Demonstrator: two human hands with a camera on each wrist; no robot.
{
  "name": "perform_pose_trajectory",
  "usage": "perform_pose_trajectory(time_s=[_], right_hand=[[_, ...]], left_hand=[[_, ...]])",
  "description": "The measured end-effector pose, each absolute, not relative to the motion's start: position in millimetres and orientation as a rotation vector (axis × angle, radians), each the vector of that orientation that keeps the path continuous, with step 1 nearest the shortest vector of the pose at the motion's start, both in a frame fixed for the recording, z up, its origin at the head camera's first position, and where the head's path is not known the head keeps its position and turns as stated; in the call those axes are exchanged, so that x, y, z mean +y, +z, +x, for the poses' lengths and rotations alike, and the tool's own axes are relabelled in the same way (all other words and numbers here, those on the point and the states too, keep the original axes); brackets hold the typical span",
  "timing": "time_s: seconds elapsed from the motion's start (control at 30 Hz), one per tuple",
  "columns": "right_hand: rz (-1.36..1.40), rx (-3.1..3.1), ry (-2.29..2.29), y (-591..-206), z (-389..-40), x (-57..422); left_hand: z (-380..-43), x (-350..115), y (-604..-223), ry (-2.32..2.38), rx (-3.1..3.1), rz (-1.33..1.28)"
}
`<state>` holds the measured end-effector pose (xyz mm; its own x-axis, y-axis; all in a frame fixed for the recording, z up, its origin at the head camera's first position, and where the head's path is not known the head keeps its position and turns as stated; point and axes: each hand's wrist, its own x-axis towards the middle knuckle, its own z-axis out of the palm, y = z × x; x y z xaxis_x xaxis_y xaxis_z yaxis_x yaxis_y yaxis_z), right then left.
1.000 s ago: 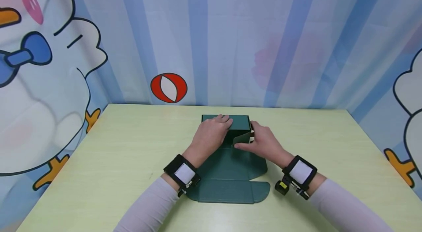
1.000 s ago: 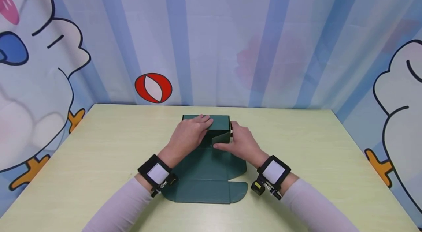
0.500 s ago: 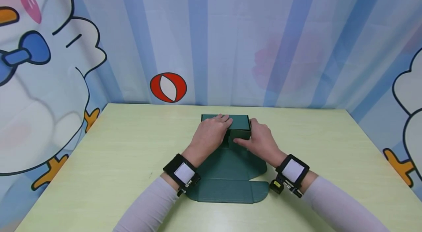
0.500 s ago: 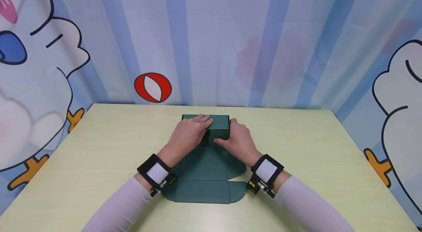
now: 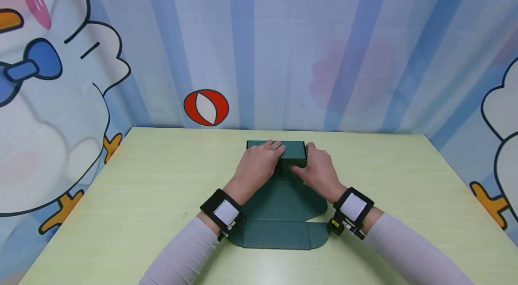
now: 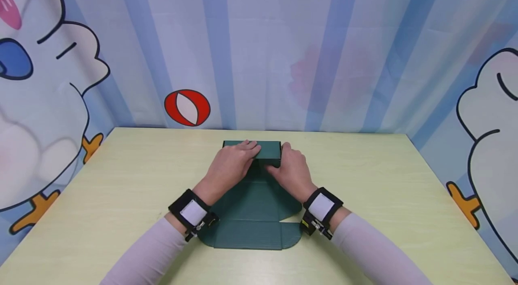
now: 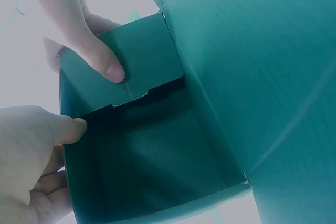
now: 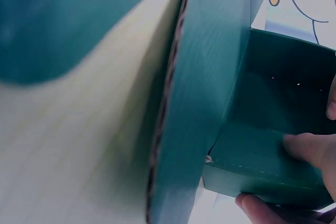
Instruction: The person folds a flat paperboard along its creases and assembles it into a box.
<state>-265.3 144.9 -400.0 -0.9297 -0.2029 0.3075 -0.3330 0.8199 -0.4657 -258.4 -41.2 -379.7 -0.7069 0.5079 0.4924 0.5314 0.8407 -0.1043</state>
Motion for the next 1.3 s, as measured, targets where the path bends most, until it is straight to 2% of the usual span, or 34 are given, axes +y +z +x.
perform_pose_trajectory(time_s=[0.27,1.3], right_hand=[[0.334,-2.712,0.727,-402,-271,141],[0.299,-2.615,0.732,-410,-276,137]], left_hand=[[-258,-41,-379,-0.081,-2.495,-0.757],[-258,-39,-381,-0.078,-2.473,-0.750]])
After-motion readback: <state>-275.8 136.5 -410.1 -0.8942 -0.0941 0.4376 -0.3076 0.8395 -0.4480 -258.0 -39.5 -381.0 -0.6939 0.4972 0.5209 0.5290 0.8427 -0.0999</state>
